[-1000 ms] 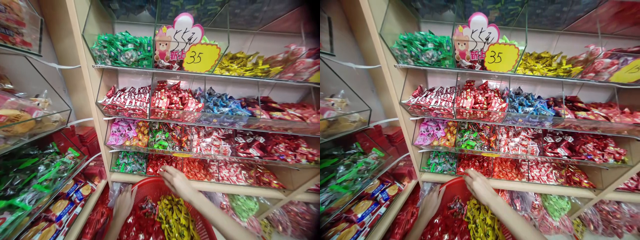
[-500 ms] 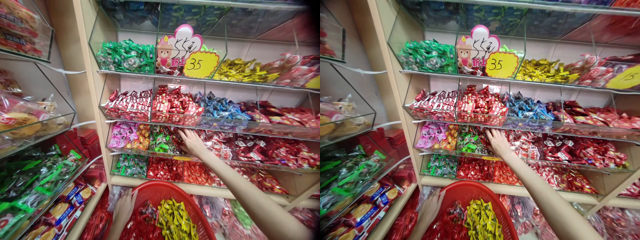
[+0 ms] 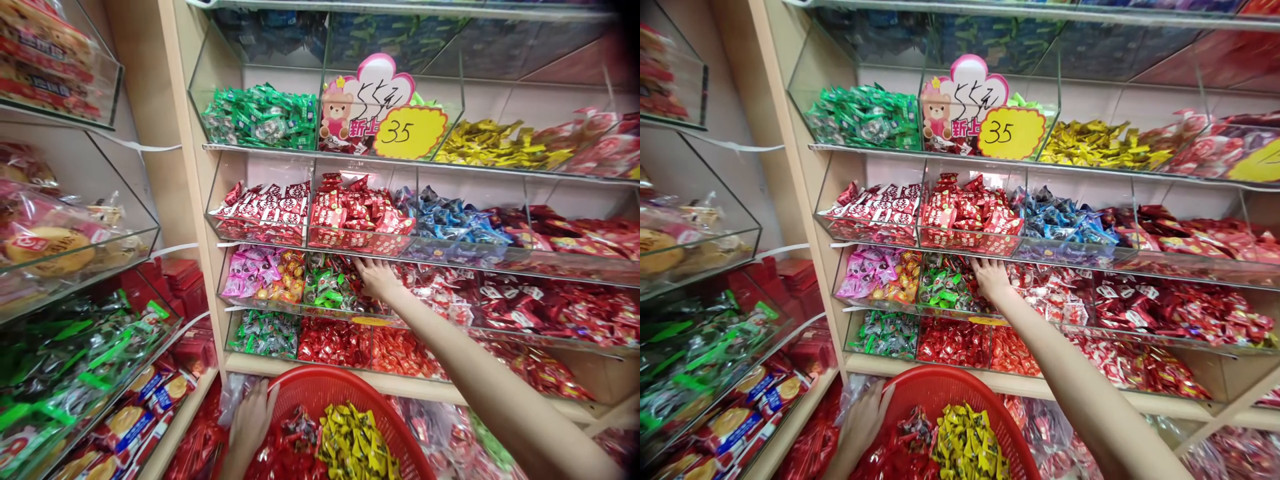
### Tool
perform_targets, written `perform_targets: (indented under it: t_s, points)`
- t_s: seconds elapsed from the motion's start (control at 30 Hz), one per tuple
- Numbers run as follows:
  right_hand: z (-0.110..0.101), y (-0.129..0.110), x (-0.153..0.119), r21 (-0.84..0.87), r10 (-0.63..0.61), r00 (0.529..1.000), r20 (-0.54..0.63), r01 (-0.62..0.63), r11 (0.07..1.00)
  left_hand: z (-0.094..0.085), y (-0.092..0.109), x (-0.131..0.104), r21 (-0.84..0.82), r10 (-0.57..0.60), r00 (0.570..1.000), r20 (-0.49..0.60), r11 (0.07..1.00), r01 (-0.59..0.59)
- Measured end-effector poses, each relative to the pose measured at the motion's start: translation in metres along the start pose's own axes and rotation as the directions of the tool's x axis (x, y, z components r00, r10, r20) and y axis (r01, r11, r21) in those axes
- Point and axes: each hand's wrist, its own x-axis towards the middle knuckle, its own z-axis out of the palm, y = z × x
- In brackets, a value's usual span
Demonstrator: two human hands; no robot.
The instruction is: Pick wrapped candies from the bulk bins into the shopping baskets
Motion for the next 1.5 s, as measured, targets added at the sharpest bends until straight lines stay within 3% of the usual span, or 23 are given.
perform_targets:
  t_s: [0.53,1.0,1.23,1.5]
  points:
    - [-0.003,0.002,-0.004,0.040,-0.024,1.000,0.008,0.024,0.999,0.008,-0.005,0.002,0.029,0.008,1.000,-0.007,1.000,-0.008]
    - [0.006,-0.005,-0.016,0.041,0.050,0.969,-0.240,-0.041,0.998,-0.001,0.001,0.000,0.038,0.004,1.000,-0.003,0.999,-0.004]
    - [0.007,-0.001,-0.029,0.053,-0.095,0.931,-0.354,0.121,0.991,0.002,0.000,0.000,0.016,0.002,1.000,-0.023,1.000,-0.002]
    - [0.012,0.012,-0.040,0.057,-0.261,0.842,-0.471,0.325,0.944,0.004,-0.001,0.001,0.039,0.008,0.999,-0.032,0.999,-0.007]
